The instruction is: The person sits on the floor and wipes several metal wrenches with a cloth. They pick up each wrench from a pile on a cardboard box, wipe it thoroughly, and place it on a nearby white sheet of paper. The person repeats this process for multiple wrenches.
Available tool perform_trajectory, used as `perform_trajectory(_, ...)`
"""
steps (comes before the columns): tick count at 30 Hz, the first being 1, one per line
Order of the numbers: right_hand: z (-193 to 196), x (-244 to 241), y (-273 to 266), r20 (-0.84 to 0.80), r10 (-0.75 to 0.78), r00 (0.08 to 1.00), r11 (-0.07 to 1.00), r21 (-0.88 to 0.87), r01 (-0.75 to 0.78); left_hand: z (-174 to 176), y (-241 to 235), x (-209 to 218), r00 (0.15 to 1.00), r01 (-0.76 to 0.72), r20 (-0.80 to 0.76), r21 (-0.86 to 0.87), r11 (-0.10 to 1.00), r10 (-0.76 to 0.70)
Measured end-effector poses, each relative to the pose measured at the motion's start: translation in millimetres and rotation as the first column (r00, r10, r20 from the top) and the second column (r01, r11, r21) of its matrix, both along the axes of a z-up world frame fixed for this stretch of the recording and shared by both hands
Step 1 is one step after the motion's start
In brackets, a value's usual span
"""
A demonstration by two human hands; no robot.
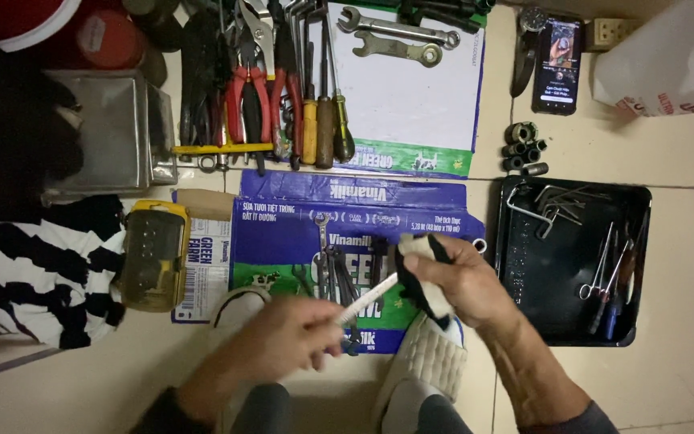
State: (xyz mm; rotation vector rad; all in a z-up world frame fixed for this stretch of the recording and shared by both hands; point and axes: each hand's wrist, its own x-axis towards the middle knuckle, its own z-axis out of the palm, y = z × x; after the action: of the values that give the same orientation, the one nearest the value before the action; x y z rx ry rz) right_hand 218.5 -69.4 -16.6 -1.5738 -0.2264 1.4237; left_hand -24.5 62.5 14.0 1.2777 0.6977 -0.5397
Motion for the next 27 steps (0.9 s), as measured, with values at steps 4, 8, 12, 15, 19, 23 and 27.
perform_trajectory(4, 9, -22, 23, 0.139, -0.141, 0.98, 0.99, 0.035, 0.137, -1, -28, 12, 0.988, -0.153, -0.033, -0.253, 0.955, 0.15)
perform_trajectory(8, 24, -45, 30, -0.134, -0.327, 0.936, 0.945, -0.031, 0.325, 1, -31, 23, 0.929, -0.369, -0.064, -0.116, 0.922, 0.364)
perform_trajectory(12, 24, -78, 25, -0.27, -0.148, 0.951, 0.988, -0.004, 0.153, -17, -47, 34, 0.893, -0.418, -0.182, 0.008, 0.908, 0.412)
perform_trajectory(15, 10, -76, 23, -0.153, -0.166, 0.974, 0.986, -0.039, 0.162, -15, -47, 27, 0.961, -0.246, -0.121, 0.045, 0.968, 0.25)
perform_trajectory(19, 32, -60, 29, 0.047, 0.187, 0.981, 0.964, -0.202, -0.174, 13, 1, 26, 0.983, 0.057, -0.184, 0.193, 0.979, -0.021)
perform_trajectory(23, 47, -65, 33, 0.025, 0.493, 0.869, 0.83, -0.312, -0.462, 19, 14, 31, 0.873, -0.417, -0.255, 0.047, 0.908, 0.415)
perform_trajectory(27, 41, -73, 26, 0.114, 0.502, 0.858, 0.865, -0.088, -0.494, -17, -4, 29, 0.755, -0.652, -0.179, -0.107, 0.75, 0.631)
